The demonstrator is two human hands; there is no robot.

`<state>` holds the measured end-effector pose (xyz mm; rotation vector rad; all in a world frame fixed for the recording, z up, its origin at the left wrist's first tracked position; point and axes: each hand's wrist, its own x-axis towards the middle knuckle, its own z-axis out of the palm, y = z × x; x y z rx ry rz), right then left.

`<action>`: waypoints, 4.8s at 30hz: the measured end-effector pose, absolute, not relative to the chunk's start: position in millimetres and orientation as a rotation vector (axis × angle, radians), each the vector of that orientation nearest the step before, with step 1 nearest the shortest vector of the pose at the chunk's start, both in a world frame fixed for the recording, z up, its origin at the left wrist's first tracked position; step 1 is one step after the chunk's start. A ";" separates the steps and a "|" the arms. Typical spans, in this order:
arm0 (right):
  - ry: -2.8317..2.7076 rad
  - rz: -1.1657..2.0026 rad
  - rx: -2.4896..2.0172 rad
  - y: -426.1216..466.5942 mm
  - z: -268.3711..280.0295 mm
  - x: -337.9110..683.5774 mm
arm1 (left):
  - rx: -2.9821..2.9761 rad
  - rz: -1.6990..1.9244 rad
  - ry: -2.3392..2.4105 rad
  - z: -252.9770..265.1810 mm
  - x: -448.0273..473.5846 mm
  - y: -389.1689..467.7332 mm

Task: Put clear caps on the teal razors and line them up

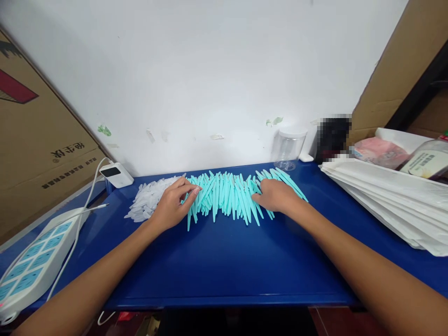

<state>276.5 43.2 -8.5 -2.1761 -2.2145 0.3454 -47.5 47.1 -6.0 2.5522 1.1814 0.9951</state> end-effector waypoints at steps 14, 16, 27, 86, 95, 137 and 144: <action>-1.956 0.720 -1.426 35.6 15.9 275.4 | 1.783 1.131 1.061 -8.2 -46.9 57.4; -1.937 0.764 -1.328 32.0 14.9 269.6 | 1.642 1.111 0.985 -9.4 -46.2 57.3; -1.920 0.942 -1.191 22.8 16.1 252.7 | 1.555 1.138 0.931 -8.2 -41.9 52.9; -1.873 1.024 -1.195 33.8 0.7 262.2 | 1.606 0.964 0.792 -7.2 -42.1 50.3; -1.941 0.942 -1.206 25.6 11.7 257.1 | 1.670 1.079 0.892 -2.7 -38.9 46.5; -1.978 0.833 -1.159 18.0 20.6 246.3 | 1.518 1.085 0.951 -5.0 -37.9 44.2; -1.988 0.849 -1.157 18.3 21.1 245.6 | 1.547 1.068 0.928 -2.6 -35.4 40.2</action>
